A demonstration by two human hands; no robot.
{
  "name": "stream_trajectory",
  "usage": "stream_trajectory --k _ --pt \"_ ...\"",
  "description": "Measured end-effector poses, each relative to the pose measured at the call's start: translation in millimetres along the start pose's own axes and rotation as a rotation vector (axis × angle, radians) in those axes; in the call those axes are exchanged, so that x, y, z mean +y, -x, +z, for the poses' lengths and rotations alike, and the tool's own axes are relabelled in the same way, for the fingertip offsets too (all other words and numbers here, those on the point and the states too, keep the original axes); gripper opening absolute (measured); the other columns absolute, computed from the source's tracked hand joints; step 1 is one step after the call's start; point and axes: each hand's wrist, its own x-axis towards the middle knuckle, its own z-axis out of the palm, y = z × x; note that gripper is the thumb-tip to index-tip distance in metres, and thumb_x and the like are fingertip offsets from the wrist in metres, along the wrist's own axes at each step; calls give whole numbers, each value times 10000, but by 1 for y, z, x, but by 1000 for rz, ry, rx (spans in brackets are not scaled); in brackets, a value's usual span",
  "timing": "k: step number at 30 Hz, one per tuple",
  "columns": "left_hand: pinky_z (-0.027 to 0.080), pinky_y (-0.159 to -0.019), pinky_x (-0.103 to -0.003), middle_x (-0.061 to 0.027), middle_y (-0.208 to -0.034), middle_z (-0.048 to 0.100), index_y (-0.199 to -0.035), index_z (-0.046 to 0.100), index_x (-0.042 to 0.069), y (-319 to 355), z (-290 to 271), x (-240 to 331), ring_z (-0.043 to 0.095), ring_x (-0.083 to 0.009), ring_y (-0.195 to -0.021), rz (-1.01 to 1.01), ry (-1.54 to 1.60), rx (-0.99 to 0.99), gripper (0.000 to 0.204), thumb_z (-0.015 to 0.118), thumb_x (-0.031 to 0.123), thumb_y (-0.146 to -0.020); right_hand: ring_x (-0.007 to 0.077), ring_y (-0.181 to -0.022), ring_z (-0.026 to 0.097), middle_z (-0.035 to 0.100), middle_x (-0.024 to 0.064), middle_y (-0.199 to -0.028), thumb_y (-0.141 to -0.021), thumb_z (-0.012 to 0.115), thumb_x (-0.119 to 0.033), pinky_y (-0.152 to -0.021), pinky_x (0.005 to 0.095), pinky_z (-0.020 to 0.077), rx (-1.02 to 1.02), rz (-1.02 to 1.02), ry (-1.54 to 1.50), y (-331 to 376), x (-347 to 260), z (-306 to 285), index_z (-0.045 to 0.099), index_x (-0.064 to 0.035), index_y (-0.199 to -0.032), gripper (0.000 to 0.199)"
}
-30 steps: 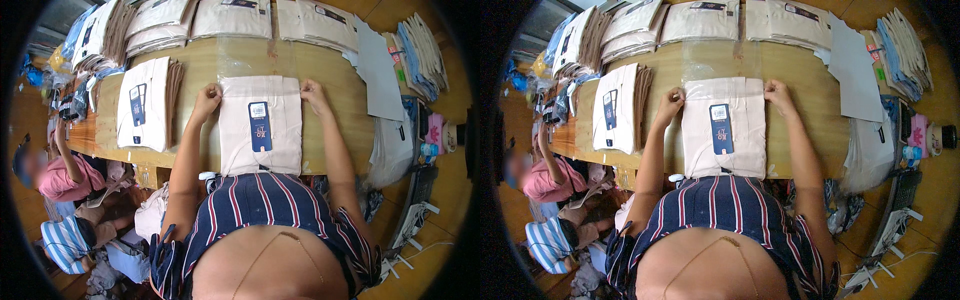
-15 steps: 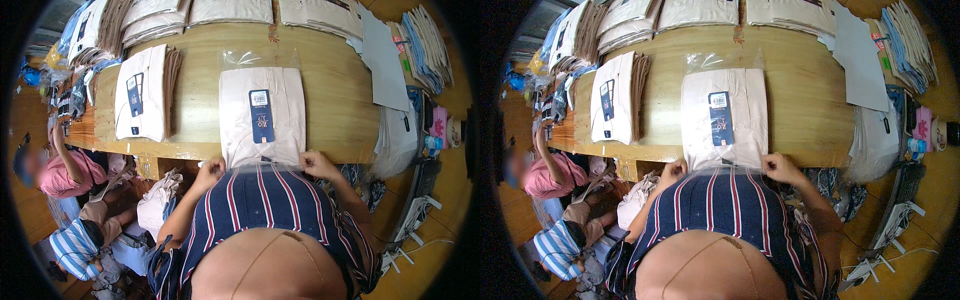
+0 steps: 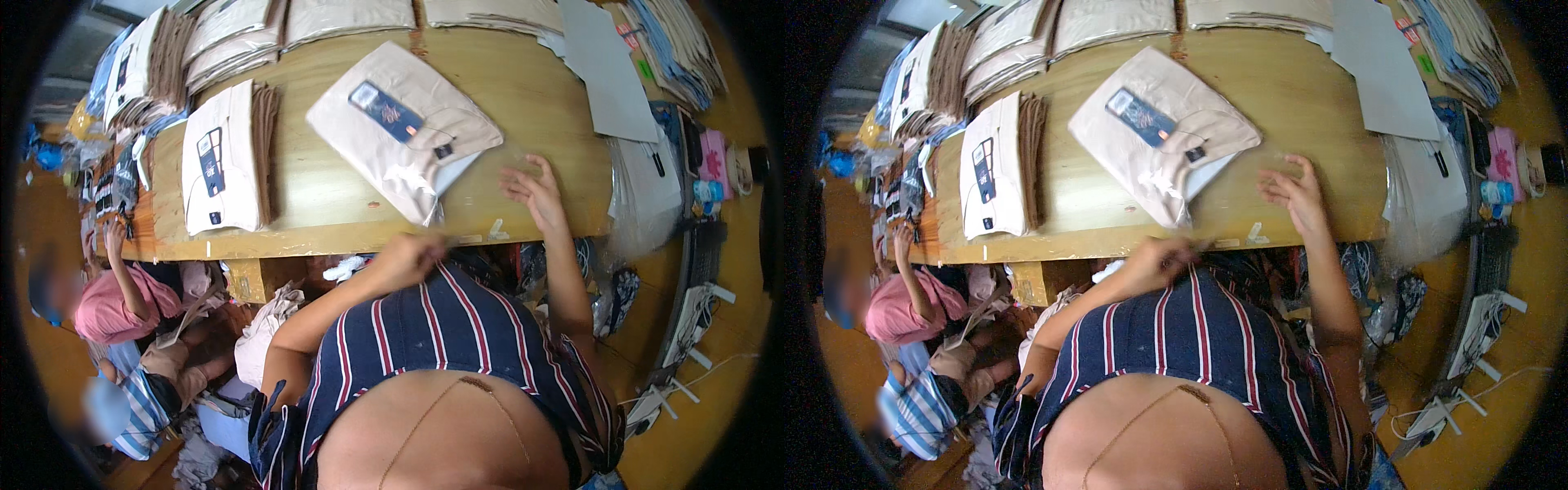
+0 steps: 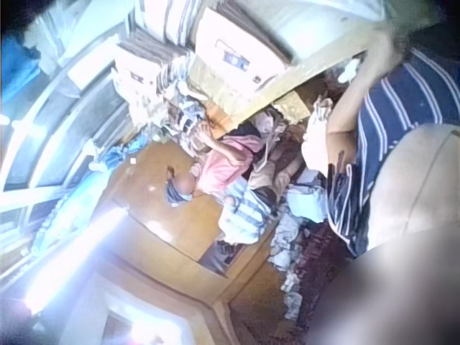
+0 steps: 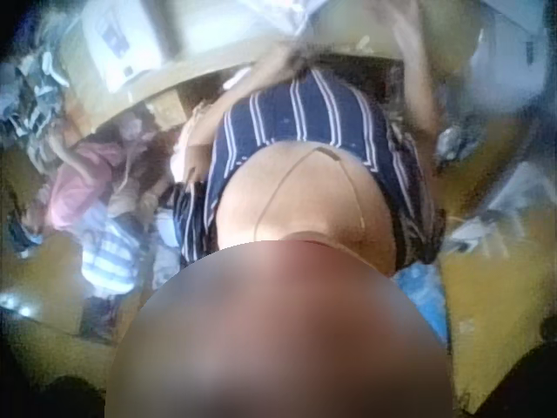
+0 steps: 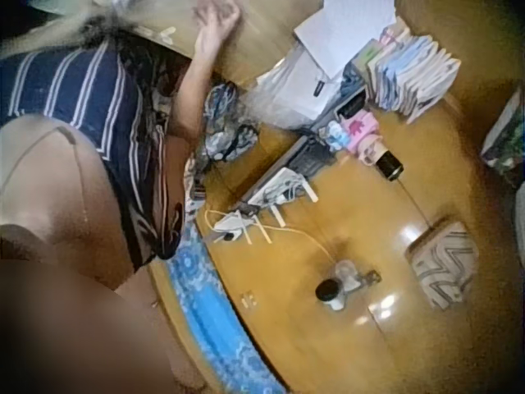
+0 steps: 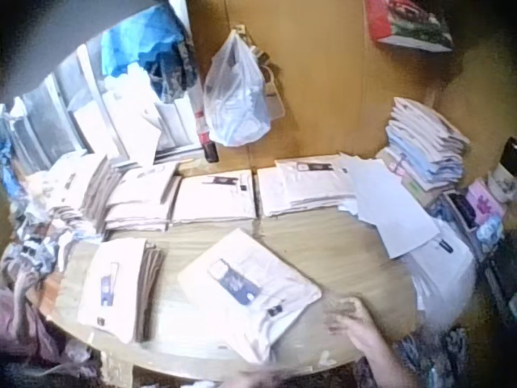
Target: The person repeatedly folds beige trousers, inserts them into clear plastic bags, and stacks the packaged items on a wooden table. The person also handles white cardboard inserts and stacks them separately. Another person is visible in the background working at a separate station.
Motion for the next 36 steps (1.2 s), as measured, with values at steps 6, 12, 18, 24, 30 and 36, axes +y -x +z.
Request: stream_trajectory --k 6,12,18,24,30,36 --pt "451 -557 -393 -163 -695 564 -913 530 64 -102 -2 3 562 -318 -626 224 -355 -22 258 510 23 -659 280 -935 532 494 239 -1061 -811 458 -52 -770 340 449 165 -81 -294 78 37 -61 327 -64 -1160 372" --pt "406 -776 -367 -153 -980 541 -967 545 47 -248 -37 -42 481 -300 -960 -38 -669 -102 429 628 340 -665 275 -1019 485 477 178 -1114 -803 462 5 -834 336 423 113 -38 -354 122 71 -21 394 -12 -1124 329" --pt "374 -856 -377 -179 -1121 482 -1170 420 16 -257 -42 36 422 -272 -1073 -232 -272 -594 735 705 375 -595 196 -1054 442 466 117 -1132 -805 477 -13 -905 336 350 118 -223 -558 86 82 30 401 -9 -1134 338" --pt "408 -807 -251 -104 -999 547 -1097 456 -10 -229 -131 70 509 -154 -919 -68 307 -370 493 671 102 -668 139 -889 521 547 67 -960 -704 618 -12 -801 280 432 124 -489 -390 53 -13 31 462 -31 -1019 353" --pt "438 -684 -238 -56 -800 584 -913 559 15 -194 -198 119 548 -109 -736 357 236 160 194 606 53 -728 110 -797 554 609 54 -844 -759 557 -26 -742 218 420 112 -1018 236 43 -159 36 578 -1 -881 126" --pt "444 -711 -281 -83 -803 615 -739 593 7 -119 -150 57 577 -180 -801 466 -107 39 87 593 1 -653 171 -793 586 618 99 -840 -710 522 50 -724 263 454 97 -1107 736 62 -104 9 602 -4 -810 139"
